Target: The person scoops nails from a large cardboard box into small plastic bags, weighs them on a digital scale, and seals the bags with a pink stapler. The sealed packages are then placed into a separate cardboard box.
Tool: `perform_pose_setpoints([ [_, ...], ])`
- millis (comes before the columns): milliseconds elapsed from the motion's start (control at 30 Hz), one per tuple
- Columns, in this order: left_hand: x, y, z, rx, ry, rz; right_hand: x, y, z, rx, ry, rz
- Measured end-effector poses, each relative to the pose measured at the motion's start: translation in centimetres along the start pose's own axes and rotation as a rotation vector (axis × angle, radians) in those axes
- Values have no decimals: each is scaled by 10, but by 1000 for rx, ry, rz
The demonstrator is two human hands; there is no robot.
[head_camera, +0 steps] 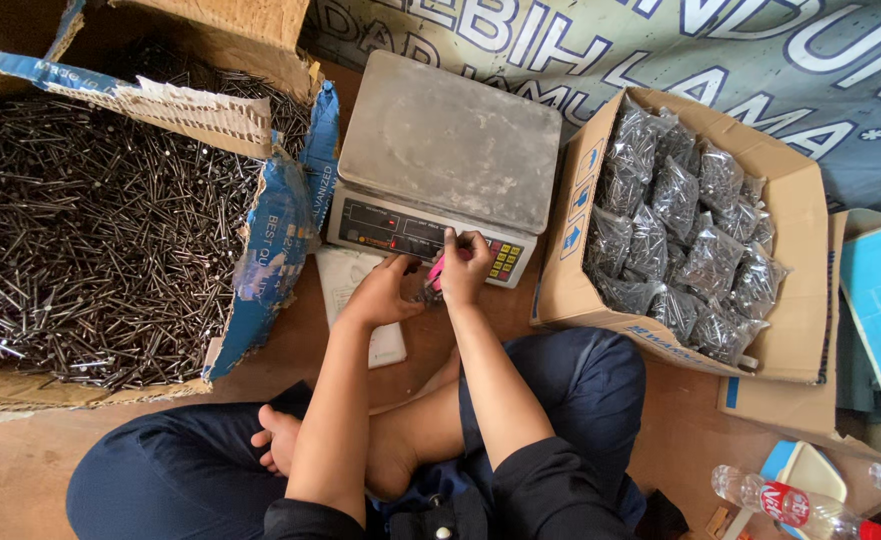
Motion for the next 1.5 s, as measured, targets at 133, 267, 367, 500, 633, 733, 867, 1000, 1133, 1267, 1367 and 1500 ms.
perform_pose_setpoints([
  [133,-6,-9,6,59,34,118,-1,-2,-8,16,70,-13],
  [267,-10,-15,21,48,86,138,-29,0,-20,-16,-47,50],
  [367,-34,-24,31,45,132,103,-14,-4,-45,155,-175,45],
  [500,-108,-67,67,72,139,122,16,36,-54,167,-406,659],
  [633,-93,-63,58,90,223,150,36,78,-23,-31,-242,798],
  [733,-76,-53,53,84,293,82,65,82,-24,-118,-141,712],
  [867,-53,-44,48,49,291,3,56,51,-58,37,107,552],
  [1000,-23,-37,43,84,193,-49,69,-2,-55,-91,203,550],
  [1133,-25,-43,47,134,167,-57,83,-20,-62,-319,508,544],
  [1267,-34,-46,59,210,156,-42,62,-13,-72,-240,144,479],
  [1367,-30,-44,61,215,190,-57,62,-8,-73,-190,-8,442],
  [1500,-37,-52,70,245,361,-38,52,-7,-72,-149,-220,382],
])
Point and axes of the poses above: each hand's wrist, its own y-axis away from the middle knuckle, its own z-axis out of the palm, x = y × z, the point moved 3 cm from there along -y, towards the middle knuckle, and after that the axes turned 11 degrees about -x, right-handed, at the moved point
